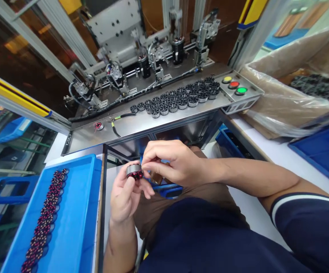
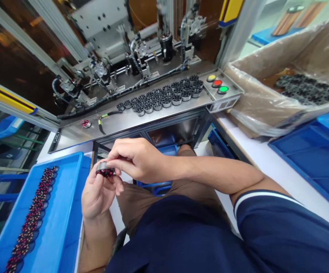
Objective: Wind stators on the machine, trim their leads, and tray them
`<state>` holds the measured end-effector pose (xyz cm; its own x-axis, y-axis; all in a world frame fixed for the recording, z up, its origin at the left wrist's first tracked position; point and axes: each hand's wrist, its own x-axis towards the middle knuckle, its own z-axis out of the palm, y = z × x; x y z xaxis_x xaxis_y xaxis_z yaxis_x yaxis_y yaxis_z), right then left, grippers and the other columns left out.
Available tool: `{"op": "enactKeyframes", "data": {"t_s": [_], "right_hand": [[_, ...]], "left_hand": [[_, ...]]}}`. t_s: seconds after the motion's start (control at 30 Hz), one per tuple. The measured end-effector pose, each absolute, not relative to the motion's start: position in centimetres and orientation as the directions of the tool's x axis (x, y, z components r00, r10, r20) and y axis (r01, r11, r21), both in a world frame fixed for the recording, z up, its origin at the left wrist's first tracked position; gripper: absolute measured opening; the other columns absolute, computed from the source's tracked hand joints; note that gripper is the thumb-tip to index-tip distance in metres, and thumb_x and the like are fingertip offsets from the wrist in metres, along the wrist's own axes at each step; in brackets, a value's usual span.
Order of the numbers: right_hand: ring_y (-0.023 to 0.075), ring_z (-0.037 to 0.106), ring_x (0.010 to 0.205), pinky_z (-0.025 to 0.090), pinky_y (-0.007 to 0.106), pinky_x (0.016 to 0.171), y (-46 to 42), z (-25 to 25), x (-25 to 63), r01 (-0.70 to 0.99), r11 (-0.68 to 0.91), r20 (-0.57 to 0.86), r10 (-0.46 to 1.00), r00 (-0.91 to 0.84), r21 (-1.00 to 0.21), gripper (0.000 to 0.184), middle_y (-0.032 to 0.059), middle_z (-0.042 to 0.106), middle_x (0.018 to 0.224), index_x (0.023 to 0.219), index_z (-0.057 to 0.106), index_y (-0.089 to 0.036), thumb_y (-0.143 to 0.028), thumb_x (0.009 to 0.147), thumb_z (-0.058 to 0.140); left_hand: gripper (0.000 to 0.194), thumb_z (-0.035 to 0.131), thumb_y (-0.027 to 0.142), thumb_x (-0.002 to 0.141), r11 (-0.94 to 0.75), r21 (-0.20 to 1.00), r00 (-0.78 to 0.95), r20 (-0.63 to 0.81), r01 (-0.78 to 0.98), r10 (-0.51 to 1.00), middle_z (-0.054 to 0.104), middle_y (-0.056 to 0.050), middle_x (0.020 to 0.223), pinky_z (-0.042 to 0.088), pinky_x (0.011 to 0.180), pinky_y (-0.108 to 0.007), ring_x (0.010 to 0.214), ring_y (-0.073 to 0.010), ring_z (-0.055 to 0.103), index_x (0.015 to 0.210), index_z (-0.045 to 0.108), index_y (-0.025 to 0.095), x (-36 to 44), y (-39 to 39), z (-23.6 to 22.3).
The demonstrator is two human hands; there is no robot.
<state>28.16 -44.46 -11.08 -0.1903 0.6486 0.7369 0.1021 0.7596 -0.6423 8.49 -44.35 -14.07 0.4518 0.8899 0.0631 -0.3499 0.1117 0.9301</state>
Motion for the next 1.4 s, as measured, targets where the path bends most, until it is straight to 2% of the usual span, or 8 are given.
{"op": "enactKeyframes", "data": {"t_s": [0.2, 0.37, 0.5, 0.73, 0.83, 1.03, 1.23, 1.4], "right_hand": [[0.0085, 0.06, 0.065, 0.049, 0.021, 0.062, -44.4, -11.6, 27.3, 0.012, 0.647, 0.642, 0.758, -0.11, -0.762, 0.015, 0.0005, 0.063, 0.074, 0.079, 0.065, -0.012, -0.013, 0.093, 0.062], [0.0097, 0.06, 0.072, 0.051, 0.022, 0.068, -44.1, -11.7, 27.8, -0.021, 0.742, 0.728, 0.652, -0.211, -0.671, 0.014, 0.0017, 0.064, 0.08, 0.083, 0.064, -0.014, -0.013, 0.095, 0.059], [0.0096, 0.059, 0.072, 0.052, 0.021, 0.068, -44.2, -11.6, 28.6, 0.015, 0.778, 0.756, 0.615, -0.224, -0.629, 0.012, 0.0012, 0.064, 0.077, 0.083, 0.063, -0.015, -0.014, 0.095, 0.061], [0.0109, 0.061, 0.072, 0.052, 0.024, 0.067, -44.8, -11.8, 28.6, 0.173, 0.722, 0.715, 0.69, -0.113, -0.67, 0.015, 0.002, 0.066, 0.078, 0.082, 0.064, -0.016, -0.018, 0.096, 0.06], [0.0107, 0.061, 0.072, 0.053, 0.024, 0.068, -44.7, -11.9, 28.4, 0.121, 0.742, 0.731, 0.67, -0.125, -0.659, 0.014, 0.0014, 0.065, 0.077, 0.083, 0.064, -0.016, -0.016, 0.096, 0.061], [0.0111, 0.062, 0.072, 0.053, 0.025, 0.067, -44.7, -11.7, 28.2, 0.095, 0.744, 0.734, 0.668, -0.124, -0.661, 0.015, 0.0018, 0.066, 0.077, 0.081, 0.064, -0.016, -0.014, 0.095, 0.061], [0.0086, 0.058, 0.059, 0.049, 0.022, 0.056, -46.6, -11.7, 26.3, -0.173, 0.28, 0.281, 0.959, 0.017, -0.944, 0.019, -0.0006, 0.064, 0.067, 0.074, 0.065, -0.015, -0.025, 0.089, 0.069], [0.0081, 0.057, 0.052, 0.049, 0.02, 0.052, -47.0, -13.1, 24.2, -0.521, -0.178, -0.042, 0.964, -0.262, -0.835, 0.039, -0.0022, 0.064, 0.059, 0.069, 0.063, -0.015, -0.047, 0.074, 0.082]], "left_hand": [[0.033, 0.085, 0.032, 0.073, -0.187, 0.893, 0.2, 0.288, -0.409, 0.936, 0.073, 0.006, 0.11, 0.059, 0.089, -0.028, 0.103, -0.0156, 0.071, 0.103, 0.071, 0.039, 8.7, -44.2, -14.8], [0.061, 0.054, 0.073, 0.086, 0.27, 0.927, 0.525, -0.099, -0.259, 0.845, 0.076, -0.011, 0.084, 0.061, 0.065, -0.035, 0.079, -0.0256, 0.074, 0.098, 0.073, 0.016, 9.2, -43.8, -14.7], [0.046, 0.058, 0.056, 0.093, 0.315, 0.923, 0.651, -0.101, -0.22, 0.752, 0.07, -0.008, 0.063, 0.053, 0.046, -0.026, 0.055, -0.0202, 0.069, 0.092, 0.071, 0.012, 9.1, -44.2, -14.3], [0.044, 0.09, 0.02, 0.065, -0.146, 0.9, 0.234, 0.259, -0.412, 0.937, 0.072, 0.001, 0.112, 0.062, 0.076, -0.025, 0.091, -0.0157, 0.073, 0.103, 0.071, 0.032, 10.3, -44.7, -14.6], [0.048, 0.093, 0.022, 0.061, -0.198, 0.883, 0.193, 0.302, -0.425, 0.934, 0.073, 0.001, 0.109, 0.061, 0.09, -0.03, 0.099, -0.0171, 0.072, 0.103, 0.072, 0.03, 10.6, -44.7, -15.1], [0.029, 0.087, 0.028, 0.072, -0.136, 0.913, 0.231, 0.237, -0.383, 0.944, 0.076, -0.004, 0.1, 0.061, 0.067, -0.023, 0.085, -0.0161, 0.073, 0.098, 0.074, 0.024, 10.3, -44.9, -15.7], [0.028, 0.089, 0.021, 0.069, -0.231, 0.88, 0.139, 0.312, -0.415, 0.94, 0.074, -0.001, 0.113, 0.062, 0.08, -0.029, 0.09, -0.0157, 0.074, 0.091, 0.074, 0.028, 10.2, -43.9, -15.4], [0.029, 0.09, 0.026, 0.068, -0.216, 0.879, 0.172, 0.313, -0.426, 0.934, 0.073, -0.001, 0.111, 0.063, 0.08, -0.032, 0.092, -0.0183, 0.075, 0.09, 0.072, 0.029, 9.6, -43.2, -15.6]]}}
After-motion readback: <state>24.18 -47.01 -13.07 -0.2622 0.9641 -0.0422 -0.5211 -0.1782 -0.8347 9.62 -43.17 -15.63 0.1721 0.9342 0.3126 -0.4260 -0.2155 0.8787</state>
